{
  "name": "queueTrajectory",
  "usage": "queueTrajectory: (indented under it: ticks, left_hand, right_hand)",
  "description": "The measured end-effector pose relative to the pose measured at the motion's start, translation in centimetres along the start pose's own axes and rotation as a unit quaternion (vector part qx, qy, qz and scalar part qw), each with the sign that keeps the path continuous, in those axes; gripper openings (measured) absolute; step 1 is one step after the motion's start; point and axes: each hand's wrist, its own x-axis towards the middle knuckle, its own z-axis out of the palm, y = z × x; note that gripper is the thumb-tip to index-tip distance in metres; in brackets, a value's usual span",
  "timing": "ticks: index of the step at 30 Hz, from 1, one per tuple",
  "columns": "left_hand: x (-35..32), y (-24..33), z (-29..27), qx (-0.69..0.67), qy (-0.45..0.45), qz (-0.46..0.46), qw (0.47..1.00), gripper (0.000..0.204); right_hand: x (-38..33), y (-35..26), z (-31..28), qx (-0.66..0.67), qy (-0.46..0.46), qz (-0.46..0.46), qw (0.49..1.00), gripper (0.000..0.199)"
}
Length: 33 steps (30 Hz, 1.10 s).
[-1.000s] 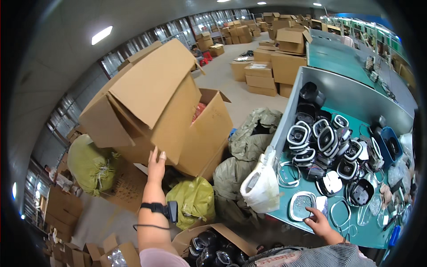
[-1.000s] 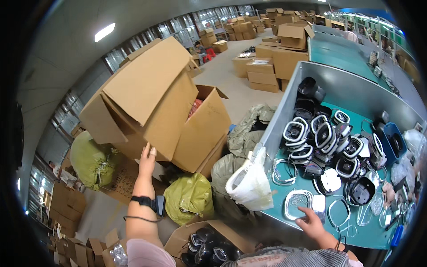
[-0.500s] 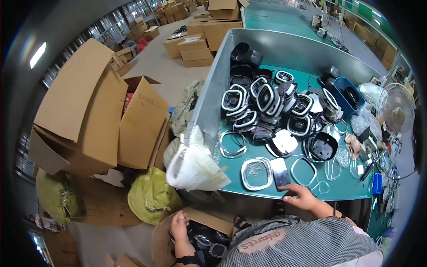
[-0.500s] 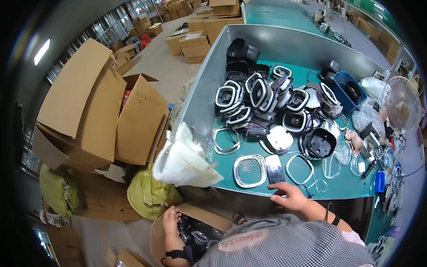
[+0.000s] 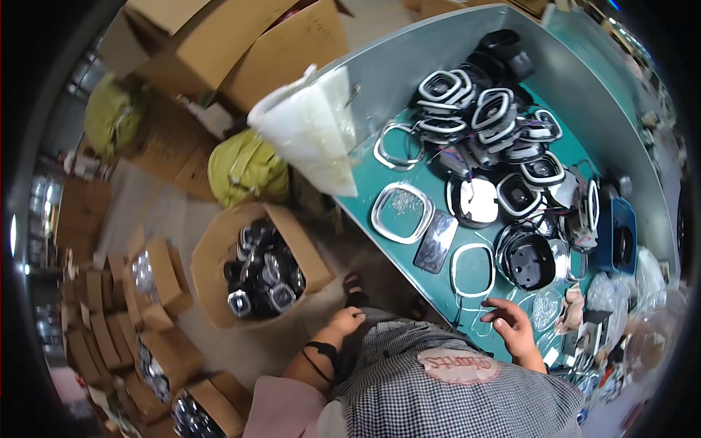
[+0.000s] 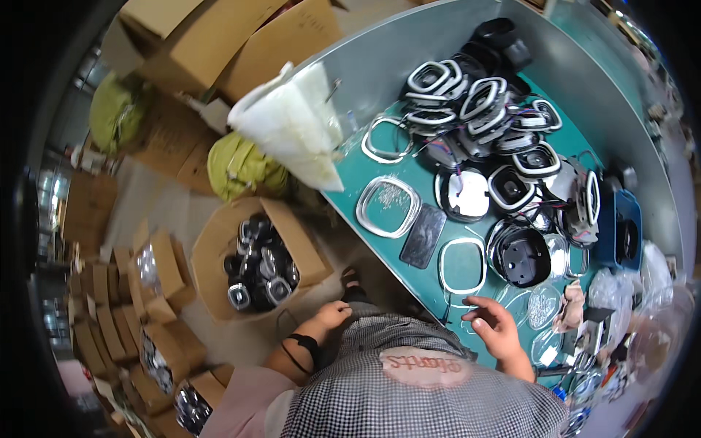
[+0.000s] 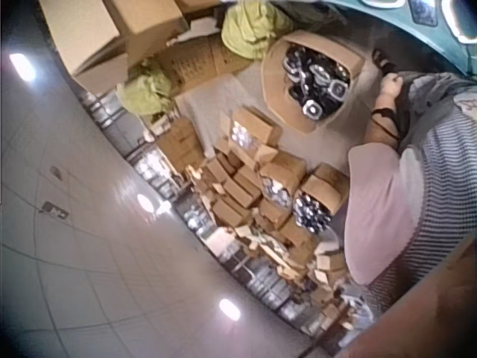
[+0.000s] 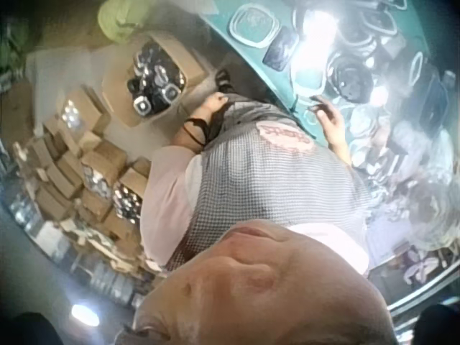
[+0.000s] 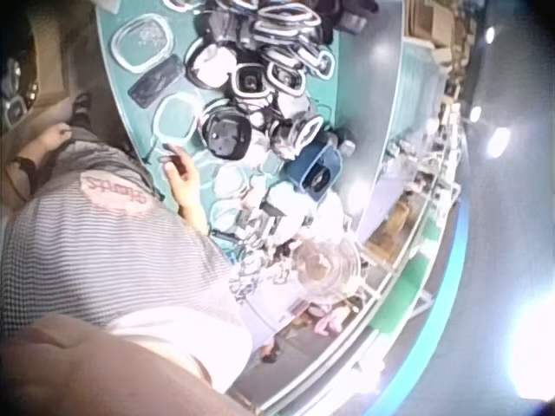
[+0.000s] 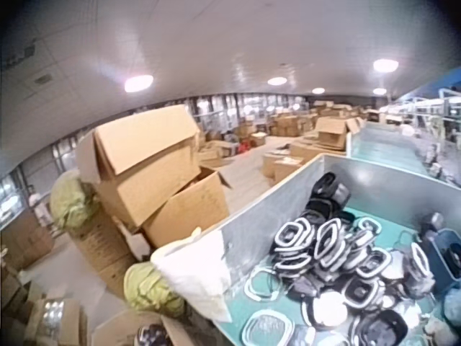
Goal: Sorting and moving various light fixture components between a workbench and cardboard boxes.
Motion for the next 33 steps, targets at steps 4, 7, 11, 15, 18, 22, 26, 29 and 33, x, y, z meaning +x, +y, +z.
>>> queueTrajectory:
  ticks: [4,7,11,15,18,22,26,29,33]
  left_hand:
    - [-4.1,-3.9,3.9,-0.079,0.035,-0.195,0.977,0.047]
    - [-7.0,-9.4,7.2,-0.078,0.059,-0.273,0.957,0.048]
    - [-9.7,-9.9,8.6,-0.010,0.017,-0.315,0.949,0.048]
    - [-10.4,-10.1,10.5,0.030,0.034,-0.367,0.929,0.060]
    - [-10.4,-13.6,15.8,0.084,0.103,-0.341,0.931,0.058]
    - [-10.1,-15.6,18.3,0.083,0.047,-0.425,0.900,0.053]
    - [-9.4,-17.5,17.8,0.186,0.008,-0.381,0.906,0.047]
    - [-8.6,-16.9,16.0,0.235,-0.107,-0.336,0.905,0.033]
    - [-7.8,-20.4,20.3,0.243,-0.048,-0.382,0.890,0.033]
  right_hand:
    - [-0.6,-0.1,-1.5,-0.033,-0.039,0.011,0.999,0.046]
    - [-0.2,-0.3,-1.1,-0.030,-0.059,0.027,0.997,0.048]
    - [-0.2,0.4,-0.5,-0.083,-0.073,0.051,0.993,0.050]
    - [1.0,0.5,0.9,-0.113,-0.106,0.085,0.984,0.049]
    - [2.4,0.3,2.9,-0.159,-0.120,0.094,0.975,0.052]
    - [3.9,-0.1,5.7,-0.194,-0.134,0.114,0.965,0.054]
    - [5.1,0.4,6.9,-0.205,-0.146,0.133,0.959,0.054]
    - [5.7,1.1,7.2,-0.234,-0.132,0.109,0.957,0.050]
    - [6.3,3.0,6.5,-0.213,-0.147,0.118,0.959,0.049]
